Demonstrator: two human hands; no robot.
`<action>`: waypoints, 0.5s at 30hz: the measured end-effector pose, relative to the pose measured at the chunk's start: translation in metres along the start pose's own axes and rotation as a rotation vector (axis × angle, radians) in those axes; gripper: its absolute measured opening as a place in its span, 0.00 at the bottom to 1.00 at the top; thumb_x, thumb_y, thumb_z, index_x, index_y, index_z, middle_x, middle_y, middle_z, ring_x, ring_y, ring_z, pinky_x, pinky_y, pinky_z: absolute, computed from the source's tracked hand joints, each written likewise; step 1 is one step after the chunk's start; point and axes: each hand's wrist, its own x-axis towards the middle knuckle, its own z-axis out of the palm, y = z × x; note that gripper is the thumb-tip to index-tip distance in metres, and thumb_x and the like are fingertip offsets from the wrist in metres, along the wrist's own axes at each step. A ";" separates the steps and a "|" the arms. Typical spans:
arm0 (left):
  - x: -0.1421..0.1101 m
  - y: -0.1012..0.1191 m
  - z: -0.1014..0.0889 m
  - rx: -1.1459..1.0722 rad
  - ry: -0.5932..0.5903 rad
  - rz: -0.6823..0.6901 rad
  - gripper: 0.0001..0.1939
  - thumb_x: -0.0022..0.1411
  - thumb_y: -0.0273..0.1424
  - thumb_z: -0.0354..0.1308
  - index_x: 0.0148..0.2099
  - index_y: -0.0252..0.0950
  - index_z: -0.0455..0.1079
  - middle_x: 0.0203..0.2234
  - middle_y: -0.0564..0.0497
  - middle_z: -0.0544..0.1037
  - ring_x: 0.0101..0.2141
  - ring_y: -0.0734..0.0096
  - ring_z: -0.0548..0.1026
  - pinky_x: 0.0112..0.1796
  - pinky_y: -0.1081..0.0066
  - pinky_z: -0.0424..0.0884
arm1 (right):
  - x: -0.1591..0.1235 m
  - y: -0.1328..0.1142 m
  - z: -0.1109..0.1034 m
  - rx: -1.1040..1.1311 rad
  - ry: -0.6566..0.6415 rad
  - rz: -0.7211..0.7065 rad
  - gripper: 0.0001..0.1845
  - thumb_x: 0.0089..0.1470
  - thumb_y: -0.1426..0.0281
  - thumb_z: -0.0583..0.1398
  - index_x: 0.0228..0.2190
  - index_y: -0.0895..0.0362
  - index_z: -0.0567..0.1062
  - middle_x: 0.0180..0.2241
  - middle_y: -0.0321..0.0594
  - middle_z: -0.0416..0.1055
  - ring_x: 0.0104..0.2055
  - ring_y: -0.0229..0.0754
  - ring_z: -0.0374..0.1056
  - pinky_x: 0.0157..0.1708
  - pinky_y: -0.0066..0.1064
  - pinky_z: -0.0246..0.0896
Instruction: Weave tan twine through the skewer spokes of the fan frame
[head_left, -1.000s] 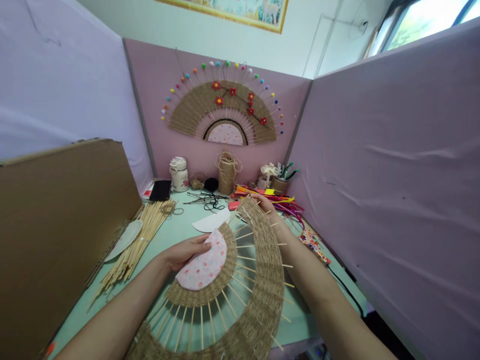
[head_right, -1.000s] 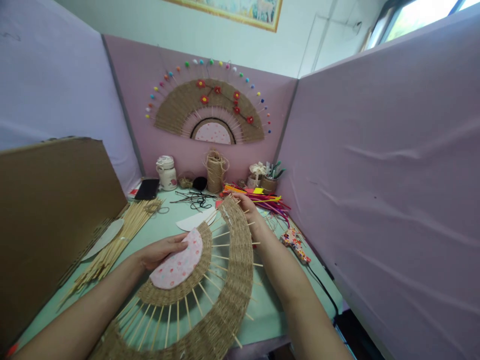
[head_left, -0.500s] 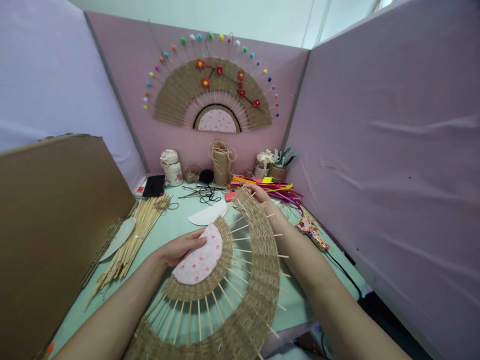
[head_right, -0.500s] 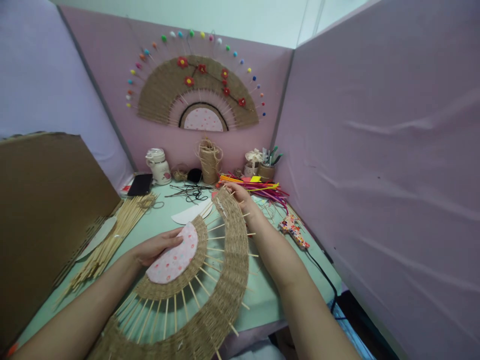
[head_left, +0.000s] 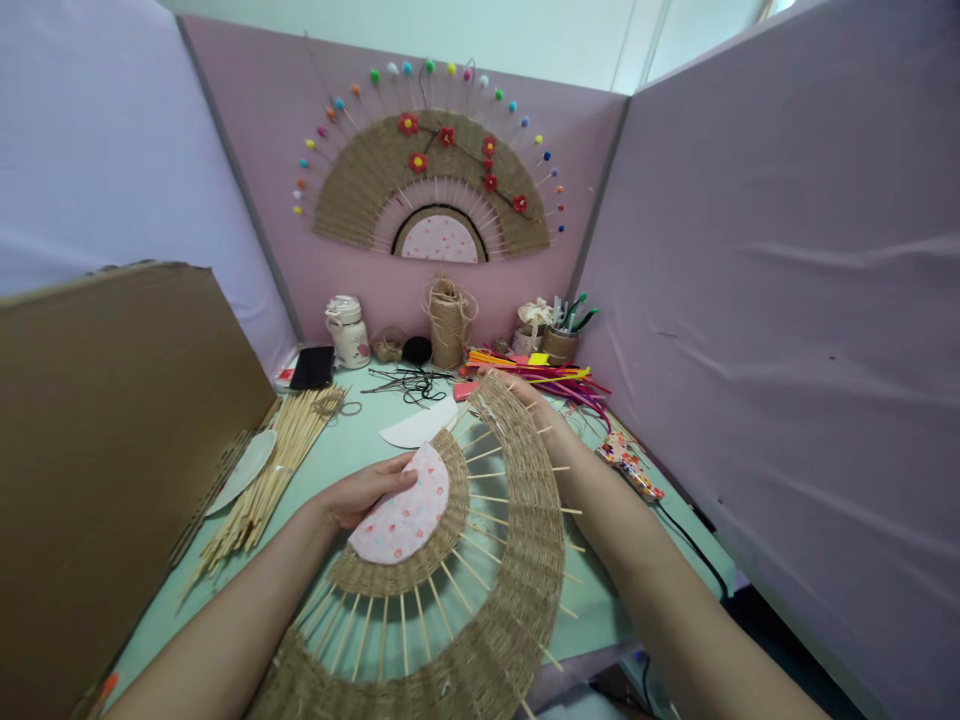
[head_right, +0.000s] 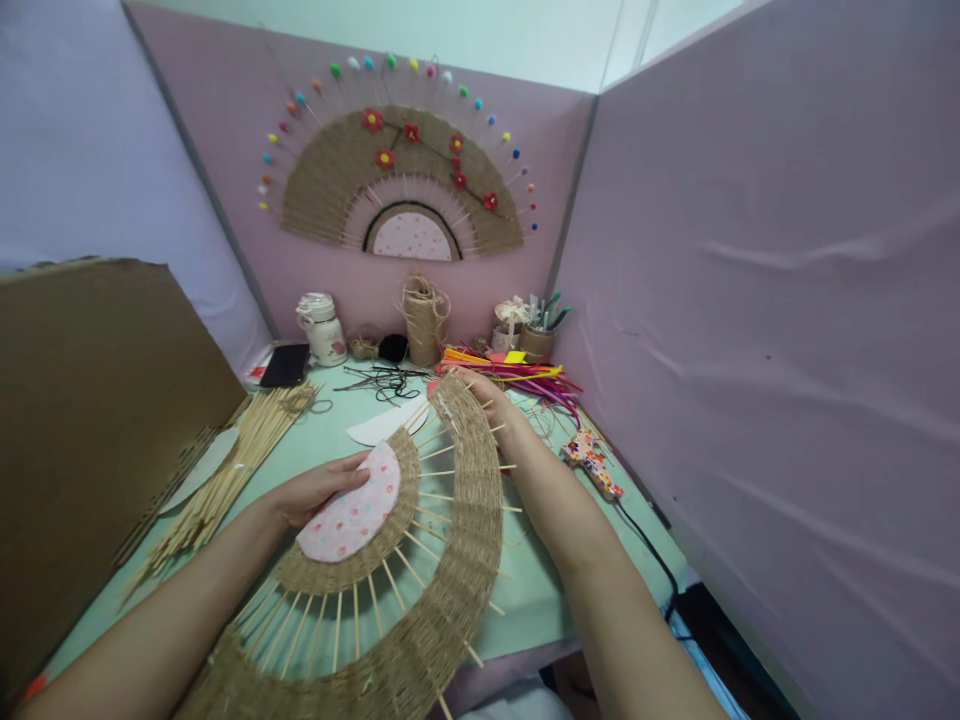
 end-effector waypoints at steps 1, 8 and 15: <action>0.000 -0.001 0.000 0.000 -0.006 -0.001 0.29 0.49 0.32 0.66 0.54 0.34 0.67 0.37 0.44 0.79 0.30 0.68 0.77 0.31 0.73 0.72 | 0.002 -0.004 -0.002 -0.025 -0.009 -0.002 0.10 0.47 0.68 0.62 0.33 0.56 0.68 0.18 0.28 0.66 0.17 0.32 0.60 0.19 0.25 0.57; 0.004 -0.004 0.000 0.018 -0.084 -0.002 0.26 0.51 0.32 0.64 0.53 0.35 0.67 0.40 0.44 0.78 0.33 0.67 0.77 0.35 0.71 0.72 | 0.017 -0.061 -0.008 -0.512 -0.180 0.103 0.16 0.40 0.68 0.66 0.34 0.57 0.71 0.25 0.32 0.70 0.21 0.30 0.60 0.20 0.22 0.53; -0.001 -0.001 0.004 0.030 -0.070 -0.001 0.25 0.51 0.33 0.64 0.52 0.34 0.67 0.36 0.45 0.78 0.29 0.69 0.77 0.29 0.74 0.71 | 0.011 -0.077 0.016 -1.190 -0.179 -0.322 0.11 0.42 0.67 0.63 0.31 0.58 0.75 0.24 0.34 0.70 0.26 0.33 0.63 0.25 0.24 0.54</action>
